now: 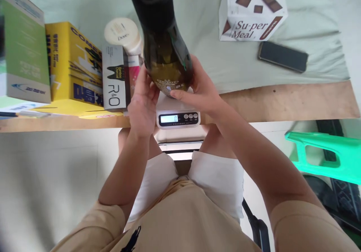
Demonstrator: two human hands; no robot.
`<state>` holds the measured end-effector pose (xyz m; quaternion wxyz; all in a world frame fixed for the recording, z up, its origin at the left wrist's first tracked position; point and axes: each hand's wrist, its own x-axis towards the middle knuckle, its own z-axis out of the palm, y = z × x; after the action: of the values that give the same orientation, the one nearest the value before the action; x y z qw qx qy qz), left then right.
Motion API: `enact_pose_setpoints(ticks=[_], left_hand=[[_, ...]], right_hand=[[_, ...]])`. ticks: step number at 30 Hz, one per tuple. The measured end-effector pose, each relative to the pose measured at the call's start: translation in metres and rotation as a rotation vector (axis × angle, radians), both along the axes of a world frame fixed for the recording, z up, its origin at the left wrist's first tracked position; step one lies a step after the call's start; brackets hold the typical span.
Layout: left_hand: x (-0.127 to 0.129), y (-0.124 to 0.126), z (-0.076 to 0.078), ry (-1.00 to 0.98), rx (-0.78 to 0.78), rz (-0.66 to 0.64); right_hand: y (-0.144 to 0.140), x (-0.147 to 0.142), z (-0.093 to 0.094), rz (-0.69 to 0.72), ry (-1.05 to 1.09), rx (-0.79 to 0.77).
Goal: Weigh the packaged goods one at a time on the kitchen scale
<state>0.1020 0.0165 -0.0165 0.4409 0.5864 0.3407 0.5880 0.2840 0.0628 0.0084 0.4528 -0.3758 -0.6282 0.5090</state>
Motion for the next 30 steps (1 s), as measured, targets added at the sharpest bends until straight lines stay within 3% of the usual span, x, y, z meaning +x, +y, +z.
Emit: enact_pose_setpoints(ticks=[3, 7, 9, 15, 20, 30], left_hand=[[-0.004, -0.012, -0.001, 0.002, 0.055, 0.078], [-0.011, -0.043, -0.001, -0.066, 0.154, 0.404], [-0.014, -0.06, -0.005, -0.096, 0.174, 0.525], [-0.02, -0.093, -0.018, -0.126, 0.088, 0.544], [-0.02, -0.098, -0.013, -0.15, 0.089, 0.524], [-0.02, -0.107, -0.008, -0.199, 0.059, 0.499]], right_hand=[[-0.016, 0.014, -0.008, -0.113, -0.001, 0.056], [-0.044, 0.042, -0.03, -0.56, -0.032, -0.011], [-0.052, 0.053, -0.04, -0.683, -0.048, -0.054], [-0.044, 0.055, -0.05, -0.688, 0.094, -0.081], [-0.04, 0.049, -0.05, -0.685, 0.225, -0.026], [-0.043, 0.053, -0.054, -0.648, 0.176, 0.003]])
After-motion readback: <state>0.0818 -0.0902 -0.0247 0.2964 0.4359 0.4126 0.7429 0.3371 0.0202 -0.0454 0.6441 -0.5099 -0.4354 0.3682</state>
